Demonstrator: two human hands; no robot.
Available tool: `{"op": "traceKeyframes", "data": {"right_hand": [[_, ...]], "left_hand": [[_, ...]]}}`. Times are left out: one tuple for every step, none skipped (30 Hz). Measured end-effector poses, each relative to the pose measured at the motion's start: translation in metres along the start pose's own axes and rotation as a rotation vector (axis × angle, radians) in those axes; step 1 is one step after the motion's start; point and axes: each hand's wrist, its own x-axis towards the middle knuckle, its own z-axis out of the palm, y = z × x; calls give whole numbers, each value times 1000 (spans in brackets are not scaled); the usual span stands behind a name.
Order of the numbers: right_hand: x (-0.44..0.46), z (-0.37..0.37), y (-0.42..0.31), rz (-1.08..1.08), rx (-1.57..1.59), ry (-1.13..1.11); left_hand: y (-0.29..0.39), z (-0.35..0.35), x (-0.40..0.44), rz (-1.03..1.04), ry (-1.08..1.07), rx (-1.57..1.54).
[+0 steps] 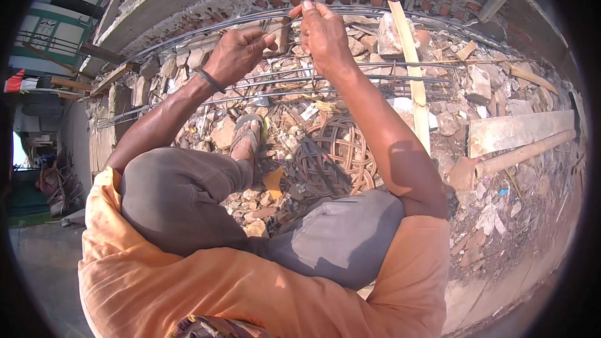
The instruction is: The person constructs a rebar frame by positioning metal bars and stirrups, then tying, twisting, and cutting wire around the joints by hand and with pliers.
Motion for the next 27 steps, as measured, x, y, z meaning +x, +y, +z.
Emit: {"op": "traceKeyframes", "data": {"right_hand": [[0,-3,0,90,-171,-34],[0,-6,-4,175,-345,-72],[4,-10,-8,248,-521,-107],[6,-20,-5,275,-773,-187],[4,-25,-1,317,-748,-252],[1,-30,3,359,-724,-311],[-5,-35,7,407,-700,-369],[-13,-31,7,492,-603,-340],[-18,-34,10,500,-611,-393],[-23,-40,15,413,-771,-398],[-29,-47,18,321,-925,-405],[-35,-52,16,411,-834,-280],[-40,-59,11,485,-741,-147],[-46,-67,8,555,-642,-8],[-52,-78,10,539,-636,50],[-61,-90,17,528,-632,107],[-69,-98,22,514,-628,165],[-76,-99,24,512,-663,190],[-82,-107,30,534,-685,177],[-89,-103,29,553,-606,239],[-95,-99,30,571,-525,297],[-101,-99,31,604,-532,286],[-108,-98,33,627,-548,309],[-115,-98,35,651,-565,329],[-121,-97,38,676,-579,349],[-125,-96,39,719,-606,350],[-127,-96,41,727,-637,338]], "left_hand": [[-4,-3,-4,42,13,104],[-8,-1,-9,13,2,113],[-9,0,-10,-90,-143,151],[-25,11,-10,0,-147,145],[-28,19,-11,93,-155,136],[-30,25,-11,138,-186,142],[-33,33,-10,133,-183,87],[-37,41,-6,189,-117,108],[-41,47,-2,238,-47,124],[-46,46,4,145,-228,66],[-39,37,9,51,-411,12],[-58,43,21,116,-429,-310],[-76,48,30,140,-381,-416],[-81,50,39,226,-322,-220],[-86,55,48,309,-261,-31],[-90,64,57,320,-268,123],[-93,74,61,405,-252,78],[-99,87,66,484,-251,102],[-105,100,72,565,-247,127],[-107,108,73,567,-237,126],[-111,114,75,549,-255,89],[-116,119,77,527,-274,55],[-116,121,74,501,-294,22],[-117,123,68,574,-153,49],[-118,123,67,561,-152,47],[-118,122,66,550,-152,46],[-119,123,67,541,-153,45]]}}
